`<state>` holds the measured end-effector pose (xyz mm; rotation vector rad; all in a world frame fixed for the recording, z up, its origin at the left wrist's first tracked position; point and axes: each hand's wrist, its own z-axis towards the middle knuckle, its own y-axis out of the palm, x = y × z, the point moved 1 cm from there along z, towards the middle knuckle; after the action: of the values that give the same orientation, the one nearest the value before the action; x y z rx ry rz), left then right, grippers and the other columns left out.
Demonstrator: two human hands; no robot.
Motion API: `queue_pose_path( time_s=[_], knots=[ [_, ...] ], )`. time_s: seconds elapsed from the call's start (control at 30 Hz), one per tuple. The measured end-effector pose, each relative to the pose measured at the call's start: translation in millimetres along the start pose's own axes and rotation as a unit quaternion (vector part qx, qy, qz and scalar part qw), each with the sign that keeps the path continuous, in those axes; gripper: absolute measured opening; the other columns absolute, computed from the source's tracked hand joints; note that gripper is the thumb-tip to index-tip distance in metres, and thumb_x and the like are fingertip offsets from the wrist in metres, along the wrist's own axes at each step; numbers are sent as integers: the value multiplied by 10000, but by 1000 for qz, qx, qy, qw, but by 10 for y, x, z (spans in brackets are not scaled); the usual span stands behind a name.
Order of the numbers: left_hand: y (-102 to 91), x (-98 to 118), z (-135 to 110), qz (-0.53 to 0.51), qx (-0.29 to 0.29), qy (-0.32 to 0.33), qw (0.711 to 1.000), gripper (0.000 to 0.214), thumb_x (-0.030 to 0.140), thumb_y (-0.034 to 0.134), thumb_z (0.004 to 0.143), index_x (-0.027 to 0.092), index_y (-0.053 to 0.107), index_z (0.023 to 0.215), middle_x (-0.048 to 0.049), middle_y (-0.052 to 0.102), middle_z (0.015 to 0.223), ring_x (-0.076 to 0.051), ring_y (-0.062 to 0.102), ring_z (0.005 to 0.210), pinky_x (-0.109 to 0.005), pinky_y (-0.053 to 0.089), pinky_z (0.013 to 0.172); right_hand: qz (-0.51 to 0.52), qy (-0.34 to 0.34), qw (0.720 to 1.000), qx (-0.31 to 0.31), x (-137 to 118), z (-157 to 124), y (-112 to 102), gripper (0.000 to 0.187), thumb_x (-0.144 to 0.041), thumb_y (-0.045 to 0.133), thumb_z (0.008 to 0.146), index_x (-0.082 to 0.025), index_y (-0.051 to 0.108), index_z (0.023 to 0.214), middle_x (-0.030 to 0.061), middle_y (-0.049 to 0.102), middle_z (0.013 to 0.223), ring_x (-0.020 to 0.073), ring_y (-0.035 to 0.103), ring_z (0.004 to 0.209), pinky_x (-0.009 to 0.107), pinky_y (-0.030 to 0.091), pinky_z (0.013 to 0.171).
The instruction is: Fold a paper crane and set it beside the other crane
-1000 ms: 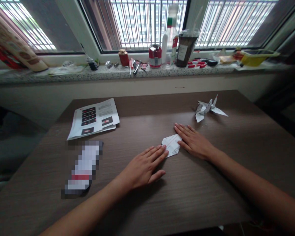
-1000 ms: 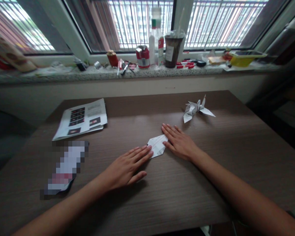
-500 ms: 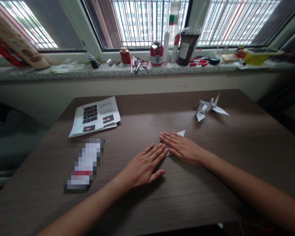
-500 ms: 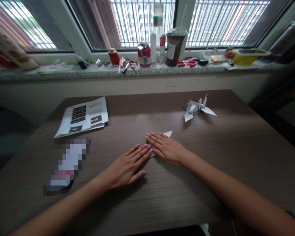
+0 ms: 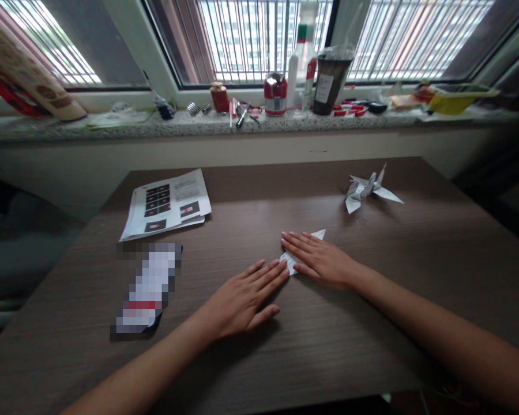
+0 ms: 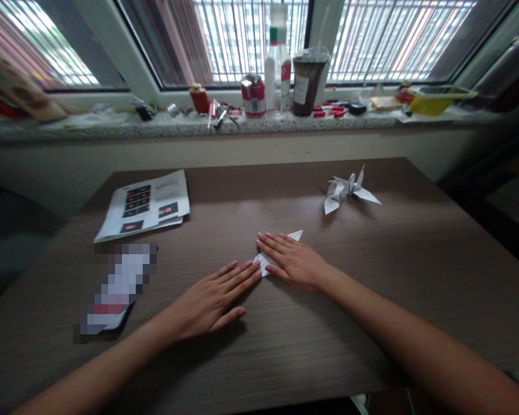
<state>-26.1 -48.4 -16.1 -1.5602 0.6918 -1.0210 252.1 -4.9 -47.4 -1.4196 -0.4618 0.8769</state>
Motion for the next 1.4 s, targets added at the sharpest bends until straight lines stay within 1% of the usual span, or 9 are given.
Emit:
queue_pose_path(
  time_s=[0.17,0.33,0.47,0.6,0.77,0.9,1.03,1.17,1.4],
  knots=[
    [10,-3,-1,0,14,4,1000,706,505,389,1110,208,109,1686,-75,162,1726,-222,199,1596,-395,104,1316,-18,65,997,28,288,-149,-49,722,-458,397,1102,-318,-21,1674,30,164,1725,251,274,1567,464,277,1287],
    [18,-19,9,9,18,8,1000,672,475,389,1115,196,151,1679,-79,202,1720,-220,213,1593,-418,118,1316,-22,67,997,28,404,-201,-73,736,-454,418,1096,-300,-3,1678,51,183,1716,266,278,1562,466,298,1280],
    [-18,-10,61,15,36,6,999,608,474,404,1112,198,285,1641,-88,305,1695,-233,290,1570,-446,164,1309,-10,62,997,35,384,-193,-82,741,-434,442,1092,-301,12,1681,62,209,1711,267,287,1557,474,299,1280],
    [-52,12,126,14,52,-13,998,528,457,454,1097,216,424,1566,-93,442,1630,-259,419,1501,-471,261,1276,5,56,997,45,346,-205,-156,713,-385,451,1095,-333,49,1681,45,179,1729,260,235,1579,510,277,1287],
    [-64,63,195,30,70,-38,996,506,441,462,1090,227,454,1548,-107,518,1555,-290,539,1365,-496,372,1195,12,29,997,77,205,-239,-290,660,-364,558,1053,-298,281,1649,70,280,1712,290,219,1590,573,280,1276],
    [-77,92,266,36,83,-41,995,508,461,500,1072,227,496,1522,-108,584,1451,-307,520,1349,-518,346,1210,35,3,997,64,73,-249,-316,557,-337,583,1042,-293,437,1578,73,377,1675,287,307,1562,572,317,1261],
    [-87,80,329,26,80,-29,996,510,455,519,1061,228,501,1518,-116,590,1416,-327,482,1382,-545,330,1224,54,-2,997,51,12,-223,-275,469,-329,565,1054,-284,521,1519,80,469,1620,266,425,1503,547,360,1244],
    [-117,38,361,14,81,-30,996,466,423,514,1065,225,526,1487,-132,574,1428,-319,529,1334,-546,375,1194,76,-2,996,51,17,-195,-224,396,-284,573,1048,-258,605,1442,94,526,1576,263,498,1452,534,390,1226],
    [-129,-54,445,8,91,-72,993,547,440,466,1088,158,433,1555,-160,495,1564,-302,486,1424,-494,381,1200,94,12,993,66,3,-201,-194,432,-261,546,1059,-277,560,1490,103,526,1575,266,502,1447,531,445,1182]
  ],
)
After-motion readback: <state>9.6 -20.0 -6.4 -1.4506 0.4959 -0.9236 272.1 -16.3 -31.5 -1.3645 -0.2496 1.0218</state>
